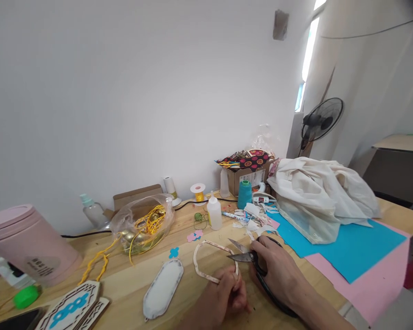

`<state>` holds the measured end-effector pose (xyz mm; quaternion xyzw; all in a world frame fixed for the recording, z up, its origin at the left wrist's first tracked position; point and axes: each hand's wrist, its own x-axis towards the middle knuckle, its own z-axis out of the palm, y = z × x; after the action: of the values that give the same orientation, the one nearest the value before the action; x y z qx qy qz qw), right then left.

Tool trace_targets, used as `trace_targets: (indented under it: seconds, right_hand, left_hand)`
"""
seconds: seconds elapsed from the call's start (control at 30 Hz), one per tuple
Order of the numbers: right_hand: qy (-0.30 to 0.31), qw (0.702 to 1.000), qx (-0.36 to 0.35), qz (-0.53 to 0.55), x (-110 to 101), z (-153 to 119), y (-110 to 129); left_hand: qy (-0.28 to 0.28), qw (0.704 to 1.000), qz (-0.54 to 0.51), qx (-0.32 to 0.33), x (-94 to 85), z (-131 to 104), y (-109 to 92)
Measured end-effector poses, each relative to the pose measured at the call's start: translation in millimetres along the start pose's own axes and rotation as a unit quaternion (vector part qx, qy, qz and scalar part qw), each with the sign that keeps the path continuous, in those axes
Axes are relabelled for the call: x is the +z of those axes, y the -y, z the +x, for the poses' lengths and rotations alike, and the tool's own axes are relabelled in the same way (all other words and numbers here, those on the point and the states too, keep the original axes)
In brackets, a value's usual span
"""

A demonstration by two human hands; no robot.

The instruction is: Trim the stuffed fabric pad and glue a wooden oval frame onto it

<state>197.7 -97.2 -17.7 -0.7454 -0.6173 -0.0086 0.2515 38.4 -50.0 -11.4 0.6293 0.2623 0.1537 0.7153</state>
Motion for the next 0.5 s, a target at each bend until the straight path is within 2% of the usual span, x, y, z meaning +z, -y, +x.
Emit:
trace_targets:
  seconds: [0.1,0.17,0.33,0.43,0.5]
  right_hand:
    - [-0.028,0.999,0.045,-0.014,0,5,-7]
    - [-0.034,0.999,0.038,0.004,-1,6,-10]
    - [-0.04,0.986,0.02,0.16,-8,3,-4]
    - [0.015,0.949,0.024,0.313,-15,1,12]
    - [0.071,0.899,0.029,0.431,-17,3,24]
  left_hand:
    - [0.022,0.999,-0.006,-0.033,-0.4,-5,6]
    - [0.03,0.997,-0.066,-0.027,-2.7,-5,10]
    - [0.059,0.986,-0.152,-0.018,-7.0,1,12]
    - [0.071,0.982,-0.174,-0.029,-7.1,1,10]
    - [0.08,0.979,-0.183,-0.037,-7.4,0,9]
